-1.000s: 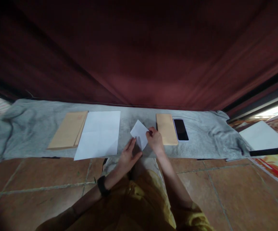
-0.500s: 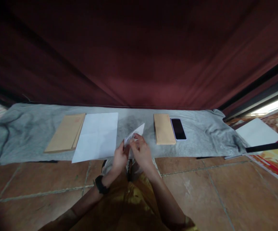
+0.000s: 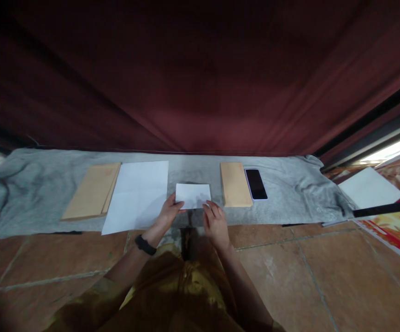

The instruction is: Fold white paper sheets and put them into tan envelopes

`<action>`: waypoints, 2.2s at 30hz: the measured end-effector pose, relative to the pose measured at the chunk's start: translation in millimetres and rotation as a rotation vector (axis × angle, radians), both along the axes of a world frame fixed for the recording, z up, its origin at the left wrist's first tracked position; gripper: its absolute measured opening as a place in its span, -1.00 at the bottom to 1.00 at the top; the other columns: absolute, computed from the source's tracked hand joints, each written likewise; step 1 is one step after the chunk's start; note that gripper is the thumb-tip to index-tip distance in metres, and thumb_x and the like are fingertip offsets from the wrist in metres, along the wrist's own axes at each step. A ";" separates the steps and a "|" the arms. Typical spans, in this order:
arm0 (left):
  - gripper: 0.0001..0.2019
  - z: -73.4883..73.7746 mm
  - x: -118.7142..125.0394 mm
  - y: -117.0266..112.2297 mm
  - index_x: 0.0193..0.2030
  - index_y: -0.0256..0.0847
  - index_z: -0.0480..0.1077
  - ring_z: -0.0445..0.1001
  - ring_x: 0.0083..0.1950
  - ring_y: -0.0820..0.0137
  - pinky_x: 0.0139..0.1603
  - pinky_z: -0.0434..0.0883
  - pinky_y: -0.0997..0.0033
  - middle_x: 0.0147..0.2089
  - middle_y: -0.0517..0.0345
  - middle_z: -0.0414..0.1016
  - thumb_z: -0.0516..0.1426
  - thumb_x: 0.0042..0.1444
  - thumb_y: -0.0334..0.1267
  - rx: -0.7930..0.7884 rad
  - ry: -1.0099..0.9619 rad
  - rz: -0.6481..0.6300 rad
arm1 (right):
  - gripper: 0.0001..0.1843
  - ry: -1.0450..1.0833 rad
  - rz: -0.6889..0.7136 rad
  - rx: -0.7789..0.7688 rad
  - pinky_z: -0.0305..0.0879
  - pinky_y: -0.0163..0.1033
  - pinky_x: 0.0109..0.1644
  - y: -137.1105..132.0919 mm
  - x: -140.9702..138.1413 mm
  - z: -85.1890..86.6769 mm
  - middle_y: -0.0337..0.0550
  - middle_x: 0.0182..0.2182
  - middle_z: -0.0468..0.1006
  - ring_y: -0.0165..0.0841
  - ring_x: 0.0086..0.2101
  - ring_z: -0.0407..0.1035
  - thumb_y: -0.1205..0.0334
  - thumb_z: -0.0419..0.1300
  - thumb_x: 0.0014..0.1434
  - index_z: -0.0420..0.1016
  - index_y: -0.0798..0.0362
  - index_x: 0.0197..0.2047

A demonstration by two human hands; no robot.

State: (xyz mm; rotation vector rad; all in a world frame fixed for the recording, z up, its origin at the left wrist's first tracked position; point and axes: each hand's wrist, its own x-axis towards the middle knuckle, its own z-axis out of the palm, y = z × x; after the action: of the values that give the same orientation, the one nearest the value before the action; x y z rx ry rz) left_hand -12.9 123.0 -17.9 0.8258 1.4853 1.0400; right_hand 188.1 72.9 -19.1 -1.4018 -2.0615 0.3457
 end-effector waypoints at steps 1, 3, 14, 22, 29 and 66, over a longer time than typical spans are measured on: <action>-0.59 -3.2 1.1 2.4 0.10 -0.24 0.40 0.62 -0.19 0.32 -0.32 0.60 0.37 -0.08 0.03 0.62 0.17 0.07 -0.40 0.001 0.025 0.006 | -0.57 -0.021 0.020 0.000 0.28 0.08 0.31 -0.2 -1.8 -2.6 0.06 0.23 0.43 -0.13 0.23 0.28 0.29 -0.02 0.42 0.41 0.05 0.28; -0.55 -8.2 2.1 5.7 0.15 -0.25 0.36 0.61 -0.24 0.35 -0.37 0.58 0.40 -0.11 0.04 0.61 0.15 0.08 -0.42 0.001 0.069 0.019 | -0.55 -0.058 0.046 -0.003 0.27 0.10 0.32 0.4 -6.3 -8.8 0.06 0.25 0.42 -0.11 0.26 0.26 0.29 0.00 0.41 0.40 0.04 0.30; -0.45 0.0 3.3 -12.2 0.34 -0.19 0.23 0.54 0.14 0.17 0.16 0.52 0.11 0.18 -0.09 0.49 0.10 0.20 -0.40 0.297 0.729 -0.036 | -0.52 -0.191 0.085 -0.037 0.16 0.06 0.38 4.6 -19.9 -28.9 0.08 0.29 0.40 -0.16 0.29 0.23 0.29 0.07 0.39 0.37 0.04 0.34; -0.61 -2.8 8.3 -61.3 0.26 -0.24 0.35 0.30 0.37 0.06 0.33 0.35 -0.07 0.33 -0.16 0.36 -0.05 0.36 -0.37 0.507 1.174 -0.345 | -0.54 -0.184 0.081 -0.049 0.16 0.09 0.38 4.2 -19.8 -28.8 0.05 0.29 0.40 -0.15 0.29 0.23 0.28 0.01 0.42 0.38 0.03 0.33; -0.54 -12.8 8.9 -70.2 0.33 -0.33 0.28 0.30 0.41 0.12 0.42 0.25 -0.05 0.33 -0.19 0.39 -0.07 0.32 -0.44 0.554 1.358 -0.607 | -0.52 -0.205 0.095 -0.056 0.15 0.13 0.38 4.9 -20.5 -26.5 0.07 0.30 0.38 -0.14 0.29 0.23 0.32 0.02 0.39 0.39 -0.01 0.33; -0.57 1.1 -5.9 -67.1 0.33 -0.39 0.30 0.35 0.37 0.15 0.44 0.20 0.07 0.35 -0.21 0.38 -0.03 0.42 -0.25 0.487 1.458 -0.642 | -0.55 -0.198 0.100 0.030 0.22 0.11 0.33 6.8 2.7 -34.7 0.07 0.26 0.41 -0.11 0.27 0.23 0.23 0.01 0.44 0.37 0.05 0.33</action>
State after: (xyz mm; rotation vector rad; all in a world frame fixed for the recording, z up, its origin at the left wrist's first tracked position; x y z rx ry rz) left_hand -18.8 55.9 -16.8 2.5402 1.8069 0.1551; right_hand 190.8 79.7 -53.9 -1.3646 -2.2929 0.2243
